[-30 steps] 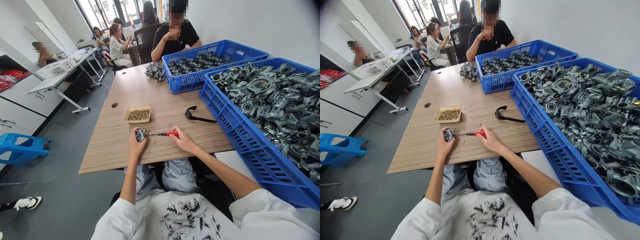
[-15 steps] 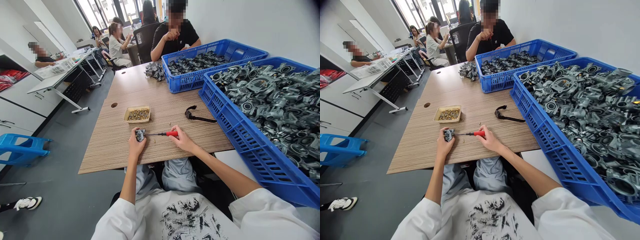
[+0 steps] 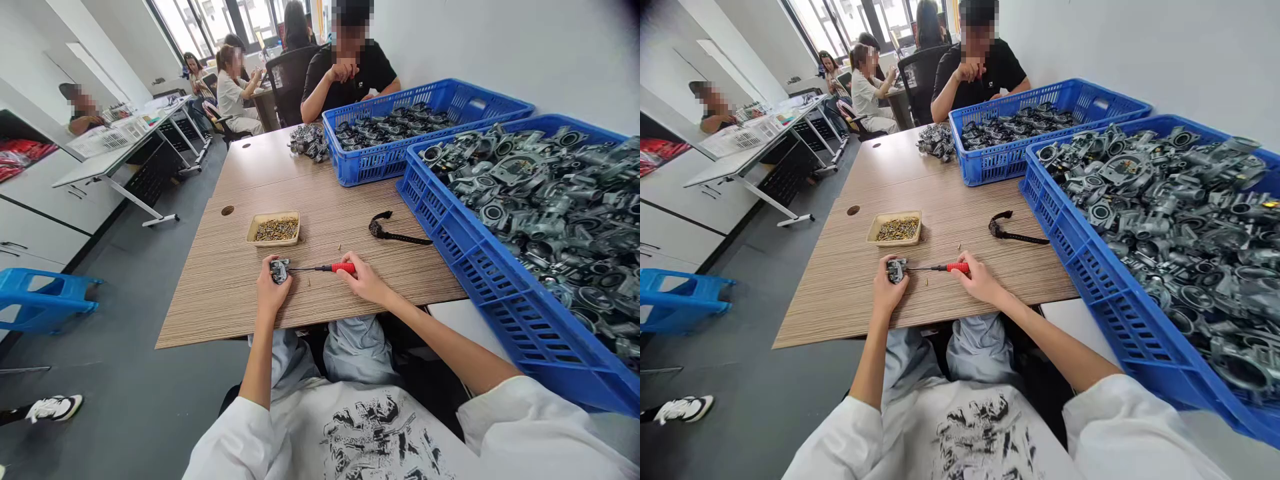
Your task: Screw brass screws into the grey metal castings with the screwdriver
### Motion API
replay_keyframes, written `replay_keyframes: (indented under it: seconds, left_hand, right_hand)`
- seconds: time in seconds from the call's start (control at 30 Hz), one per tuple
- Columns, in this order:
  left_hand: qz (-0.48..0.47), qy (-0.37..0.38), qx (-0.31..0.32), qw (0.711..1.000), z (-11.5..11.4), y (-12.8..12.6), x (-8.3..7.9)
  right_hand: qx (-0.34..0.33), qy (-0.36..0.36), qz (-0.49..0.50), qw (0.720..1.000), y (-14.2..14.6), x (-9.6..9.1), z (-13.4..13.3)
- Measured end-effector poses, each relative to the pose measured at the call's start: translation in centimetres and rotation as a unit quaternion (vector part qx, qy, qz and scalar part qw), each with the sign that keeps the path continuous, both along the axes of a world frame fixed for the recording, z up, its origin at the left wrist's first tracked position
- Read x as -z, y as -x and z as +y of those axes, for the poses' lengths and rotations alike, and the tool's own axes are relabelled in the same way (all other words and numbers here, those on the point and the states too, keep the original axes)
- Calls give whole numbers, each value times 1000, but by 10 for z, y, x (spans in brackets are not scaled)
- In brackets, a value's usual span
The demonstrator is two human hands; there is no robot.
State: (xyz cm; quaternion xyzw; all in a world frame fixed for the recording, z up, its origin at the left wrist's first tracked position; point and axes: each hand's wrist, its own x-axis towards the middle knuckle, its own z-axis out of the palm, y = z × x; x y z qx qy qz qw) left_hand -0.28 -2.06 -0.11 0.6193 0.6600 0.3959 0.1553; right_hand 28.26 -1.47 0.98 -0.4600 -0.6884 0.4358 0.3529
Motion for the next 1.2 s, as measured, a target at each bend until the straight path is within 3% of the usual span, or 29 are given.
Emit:
replay_keyframes:
  seconds: [1.0, 1.2]
  left_hand:
    - [0, -7, -3, 1000, 0, -1, 0]
    - [0, -9, -4, 1000, 0, -1, -2]
  right_hand:
    - [9, -26, -9, 1000, 0, 0, 1]
    - [12, -2, 5, 1000, 1, 2, 1]
